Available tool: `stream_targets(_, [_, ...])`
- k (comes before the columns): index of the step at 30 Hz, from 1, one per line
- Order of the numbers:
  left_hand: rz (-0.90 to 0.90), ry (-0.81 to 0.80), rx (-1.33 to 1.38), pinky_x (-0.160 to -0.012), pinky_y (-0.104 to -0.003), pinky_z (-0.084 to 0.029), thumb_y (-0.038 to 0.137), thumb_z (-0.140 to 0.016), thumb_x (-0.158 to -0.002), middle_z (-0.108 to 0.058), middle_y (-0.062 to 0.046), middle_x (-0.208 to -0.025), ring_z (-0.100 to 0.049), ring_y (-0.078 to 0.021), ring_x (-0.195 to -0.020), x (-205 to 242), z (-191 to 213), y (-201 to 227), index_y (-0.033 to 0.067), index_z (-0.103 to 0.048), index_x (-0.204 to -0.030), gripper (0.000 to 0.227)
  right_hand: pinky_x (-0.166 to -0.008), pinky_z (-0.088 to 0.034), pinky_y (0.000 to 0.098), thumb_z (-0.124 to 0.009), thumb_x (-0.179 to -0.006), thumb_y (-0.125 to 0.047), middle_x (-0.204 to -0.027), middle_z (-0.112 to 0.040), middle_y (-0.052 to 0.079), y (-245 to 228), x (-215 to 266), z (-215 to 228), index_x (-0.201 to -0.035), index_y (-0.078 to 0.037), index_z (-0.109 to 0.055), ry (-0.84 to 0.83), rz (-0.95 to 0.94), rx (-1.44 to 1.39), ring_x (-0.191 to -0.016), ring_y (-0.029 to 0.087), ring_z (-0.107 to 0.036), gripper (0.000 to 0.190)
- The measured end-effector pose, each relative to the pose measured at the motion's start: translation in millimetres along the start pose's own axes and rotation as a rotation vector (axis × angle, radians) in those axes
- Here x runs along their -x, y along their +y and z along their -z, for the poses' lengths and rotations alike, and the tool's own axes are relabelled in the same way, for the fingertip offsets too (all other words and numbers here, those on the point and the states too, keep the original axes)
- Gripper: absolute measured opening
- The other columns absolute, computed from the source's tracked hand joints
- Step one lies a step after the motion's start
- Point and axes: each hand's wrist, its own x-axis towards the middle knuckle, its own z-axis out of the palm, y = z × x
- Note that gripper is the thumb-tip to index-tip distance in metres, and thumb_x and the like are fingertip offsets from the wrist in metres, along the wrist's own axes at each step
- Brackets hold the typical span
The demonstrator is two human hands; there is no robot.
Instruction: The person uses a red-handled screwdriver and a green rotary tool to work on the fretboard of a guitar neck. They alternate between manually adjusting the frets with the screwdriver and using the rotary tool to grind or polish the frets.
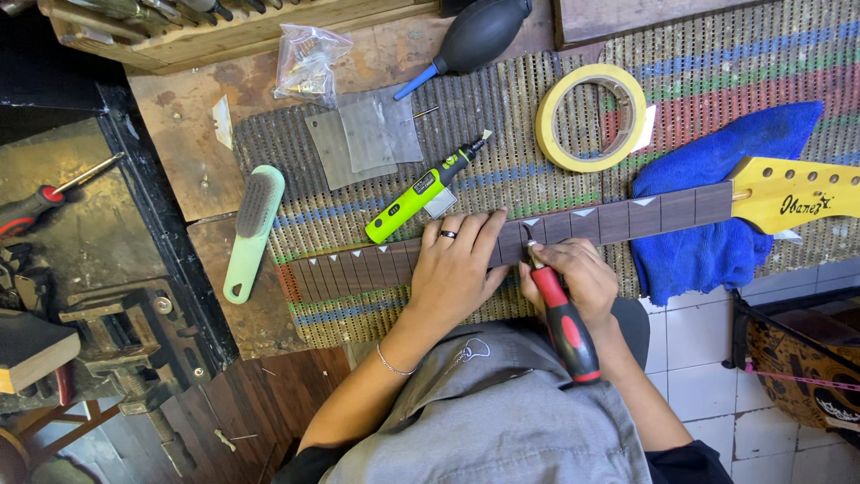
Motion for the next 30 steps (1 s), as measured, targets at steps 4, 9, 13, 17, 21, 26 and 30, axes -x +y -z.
stream_targets(4, [-0.001, 0.006, -0.006, -0.085, -0.04, -0.038, 0.031, -0.076, -0.064, -0.052, -0.009, -0.104, -0.049, -0.0259, -0.102, 0, 2, 1, 0.0073, -0.048, -0.125, 0.072, -0.059, -0.05, 0.0394, -0.072, -0.073, -0.006, -0.073, -0.065, 0.016, 1, 2, -2, -0.082, 0.005, -0.067, -0.006, -0.006, 0.017, -0.059, 0.031, -0.063, 0.015])
stream_targets(9, [-0.011, 0.018, -0.008, -0.083, -0.04, -0.038, 0.031, -0.075, -0.065, -0.053, -0.009, -0.102, -0.049, -0.0261, -0.101, -1, 3, 1, 0.0065, -0.049, -0.124, 0.069, -0.059, -0.049, 0.0398, -0.072, -0.074, -0.007, -0.072, -0.064, 0.016, 2, 1, -3, -0.084, 0.005, -0.067, -0.013, -0.002, 0.021, -0.058, 0.031, -0.061, 0.017])
stream_targets(13, [-0.012, 0.03, -0.021, -0.083, -0.039, -0.038, 0.033, -0.074, -0.066, -0.052, -0.009, -0.103, -0.049, -0.0256, -0.101, 0, 2, 1, 0.0069, -0.048, -0.125, 0.07, -0.059, -0.049, 0.0398, -0.072, -0.073, -0.006, -0.071, -0.064, 0.016, 1, 0, -3, -0.084, 0.005, -0.067, -0.02, 0.0, 0.023, -0.057, 0.031, -0.061, 0.016])
stream_targets(17, [-0.017, 0.016, -0.008, -0.083, -0.039, -0.038, 0.032, -0.073, -0.068, -0.052, -0.01, -0.103, -0.049, -0.0258, -0.101, -1, 4, 0, 0.0064, -0.048, -0.125, 0.068, -0.06, -0.049, 0.0392, -0.072, -0.075, -0.008, -0.071, -0.064, 0.015, 1, -1, -4, -0.084, 0.004, -0.068, -0.025, -0.002, 0.037, -0.057, 0.03, -0.061, 0.016])
stream_targets(21, [-0.016, 0.013, -0.005, -0.083, -0.04, -0.038, 0.032, -0.072, -0.068, -0.052, -0.01, -0.103, -0.049, -0.0264, -0.101, -1, 4, 0, 0.0059, -0.048, -0.125, 0.067, -0.06, -0.049, 0.038, -0.071, -0.076, -0.009, -0.07, -0.062, 0.015, -2, -2, -5, -0.084, 0.004, -0.068, -0.027, -0.002, 0.067, -0.056, 0.029, -0.06, 0.016])
stream_targets(26, [-0.007, 0.028, -0.012, -0.082, -0.04, -0.038, 0.031, -0.071, -0.068, -0.052, -0.01, -0.103, -0.049, -0.0262, -0.1, -2, 6, 1, 0.0065, -0.048, -0.125, 0.066, -0.061, -0.049, 0.0375, -0.069, -0.079, -0.011, -0.071, -0.063, 0.014, -3, -2, -5, -0.085, 0.004, -0.068, -0.067, -0.01, 0.088, -0.057, 0.029, -0.061, 0.016])
stream_targets(30, [0.006, 0.049, -0.069, -0.08, -0.039, -0.038, 0.034, -0.07, -0.067, -0.052, -0.008, -0.103, -0.049, -0.0248, -0.097, -1, 6, 3, 0.0086, -0.048, -0.125, 0.067, -0.058, -0.051, 0.0386, -0.066, -0.077, -0.006, -0.068, -0.061, 0.015, -8, -8, 1, -0.085, 0.004, -0.067, -0.17, -0.028, 0.111, -0.056, 0.03, -0.061, 0.013])
